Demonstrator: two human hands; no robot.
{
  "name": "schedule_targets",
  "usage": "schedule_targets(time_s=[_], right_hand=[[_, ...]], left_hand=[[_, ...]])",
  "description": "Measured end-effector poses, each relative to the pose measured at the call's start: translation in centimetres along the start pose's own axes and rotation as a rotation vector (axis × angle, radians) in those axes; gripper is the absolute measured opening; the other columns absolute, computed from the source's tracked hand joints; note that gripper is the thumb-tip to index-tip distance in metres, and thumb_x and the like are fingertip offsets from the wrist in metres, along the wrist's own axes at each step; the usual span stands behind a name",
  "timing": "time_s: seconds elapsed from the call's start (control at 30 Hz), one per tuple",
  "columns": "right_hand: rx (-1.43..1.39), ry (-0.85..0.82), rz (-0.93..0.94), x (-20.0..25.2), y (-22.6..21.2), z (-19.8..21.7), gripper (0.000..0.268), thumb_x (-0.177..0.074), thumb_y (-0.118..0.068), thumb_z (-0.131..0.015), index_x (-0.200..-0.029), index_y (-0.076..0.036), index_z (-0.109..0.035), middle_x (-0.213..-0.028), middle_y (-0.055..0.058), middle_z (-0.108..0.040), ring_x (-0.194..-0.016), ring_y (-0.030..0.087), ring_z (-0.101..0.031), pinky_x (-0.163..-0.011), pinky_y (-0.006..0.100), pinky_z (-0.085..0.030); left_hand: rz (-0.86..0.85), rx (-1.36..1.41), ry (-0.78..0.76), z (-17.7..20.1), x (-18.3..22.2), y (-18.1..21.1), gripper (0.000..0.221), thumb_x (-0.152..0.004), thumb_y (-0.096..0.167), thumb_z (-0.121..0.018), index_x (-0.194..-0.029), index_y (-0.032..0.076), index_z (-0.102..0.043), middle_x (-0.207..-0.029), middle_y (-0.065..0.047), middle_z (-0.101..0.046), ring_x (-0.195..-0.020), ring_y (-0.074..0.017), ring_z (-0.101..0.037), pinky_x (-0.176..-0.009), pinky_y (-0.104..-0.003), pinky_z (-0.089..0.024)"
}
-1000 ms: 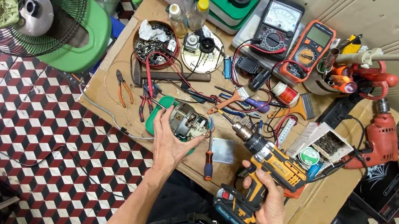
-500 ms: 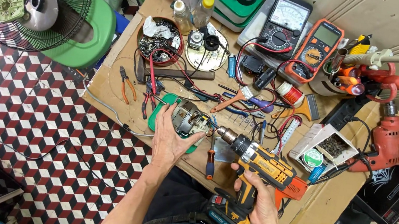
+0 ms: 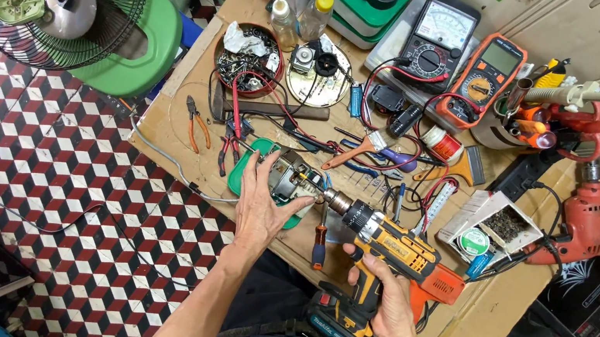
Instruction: The person works on a small electric motor at a cluttered workbench. They handle a paper, position the motor on a green pad, manipulate its parts by hand, and use a cordless drill on the motor assembly, turning and repositioning the motor as they work.
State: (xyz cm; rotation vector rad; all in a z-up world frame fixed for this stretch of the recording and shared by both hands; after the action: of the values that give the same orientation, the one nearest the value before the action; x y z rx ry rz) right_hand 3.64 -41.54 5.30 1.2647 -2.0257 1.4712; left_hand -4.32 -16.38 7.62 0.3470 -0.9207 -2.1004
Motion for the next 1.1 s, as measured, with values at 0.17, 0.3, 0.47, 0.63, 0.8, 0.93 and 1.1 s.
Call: schedule_targets(time_s=[0.17,0.3,0.47,0.63,0.8,0.93,1.1], right_hand=[[-0.01,-0.003,0.0,0.12,0.03,-0.13,0.037,-0.086,-0.012,-0.069,-0.119,0.004,-0.067,-0.106,0.019,-0.077,-0.065,0.015,-0.066,-0.052,0.026,-0.055],[0.009,0.004,0.026,0.3,-0.21,-0.19,0.038,-0.086,-0.012,-0.069,-0.12,0.005,-0.066,-0.107,0.02,-0.077,-0.065,0.015,-0.066,-0.054,0.025,-0.055],[0.0,0.008,0.019,0.23,-0.11,-0.21,0.038,-0.086,-0.011,-0.069,-0.12,0.005,-0.066,-0.107,0.021,-0.077,-0.065,0.015,-0.066,-0.052,0.026,-0.055],[-0.029,-0.004,0.031,0.2,0.06,-0.15,0.038,-0.087,-0.011,-0.068,-0.121,0.004,-0.065,-0.107,0.021,-0.076,-0.066,0.016,-0.066,-0.055,0.026,-0.056],[-0.039,-0.009,0.016,0.26,0.22,-0.24,0.038,-0.087,-0.01,-0.067,-0.122,0.004,-0.065,-0.108,0.021,-0.076,-0.066,0.016,-0.066,-0.055,0.026,-0.056],[-0.026,0.008,0.028,0.38,0.17,-0.34,0.038,-0.087,-0.01,-0.067,-0.122,0.004,-0.065,-0.108,0.021,-0.076,-0.065,0.016,-0.066,-0.055,0.026,-0.056],[-0.027,0.007,0.037,0.37,0.0,-0.47,0.038,-0.087,-0.01,-0.068,-0.122,0.004,-0.065,-0.108,0.021,-0.076,-0.065,0.016,-0.066,-0.055,0.027,-0.056]], left_hand=[[0.011,0.006,-0.005,-0.29,-0.04,-0.64,0.104,-0.064,0.042,-0.095,-0.148,0.013,-0.041,-0.157,-0.021,-0.033,-0.143,-0.0404,-0.037,-0.112,-0.048,-0.04],[-0.013,0.022,0.012,-0.24,0.0,-0.68,0.106,-0.064,0.041,-0.095,-0.148,0.01,-0.04,-0.154,-0.021,-0.035,-0.143,-0.0398,-0.037,-0.113,-0.048,-0.04],[-0.015,0.038,0.006,-0.11,-0.07,-0.52,0.105,-0.063,0.042,-0.096,-0.147,0.01,-0.041,-0.152,-0.02,-0.037,-0.142,-0.0388,-0.039,-0.112,-0.047,-0.041],[-0.031,0.042,0.017,-0.1,-0.06,-0.44,0.104,-0.062,0.04,-0.096,-0.146,0.01,-0.042,-0.15,-0.019,-0.039,-0.141,-0.038,-0.04,-0.112,-0.046,-0.042],[-0.029,0.047,0.017,0.02,-0.09,-0.32,0.104,-0.062,0.038,-0.097,-0.146,0.01,-0.042,-0.15,-0.019,-0.039,-0.141,-0.038,-0.041,-0.112,-0.046,-0.041],[-0.041,0.057,0.031,0.12,-0.04,-0.29,0.104,-0.062,0.038,-0.097,-0.146,0.009,-0.042,-0.15,-0.019,-0.039,-0.141,-0.038,-0.041,-0.112,-0.046,-0.041],[-0.037,0.054,0.026,0.01,-0.11,-0.36,0.104,-0.062,0.039,-0.097,-0.146,0.009,-0.043,-0.149,-0.019,-0.04,-0.141,-0.0379,-0.042,-0.112,-0.046,-0.041]])
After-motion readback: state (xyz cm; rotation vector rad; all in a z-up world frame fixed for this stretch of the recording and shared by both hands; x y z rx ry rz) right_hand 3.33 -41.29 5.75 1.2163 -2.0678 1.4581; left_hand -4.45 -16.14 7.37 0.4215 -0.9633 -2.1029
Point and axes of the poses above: each hand's wrist, its own x-axis away from the middle knuckle, its own z-axis out of the back of the hand, y = z × x, the point moved 6 cm from there along -x, towards the middle knuckle
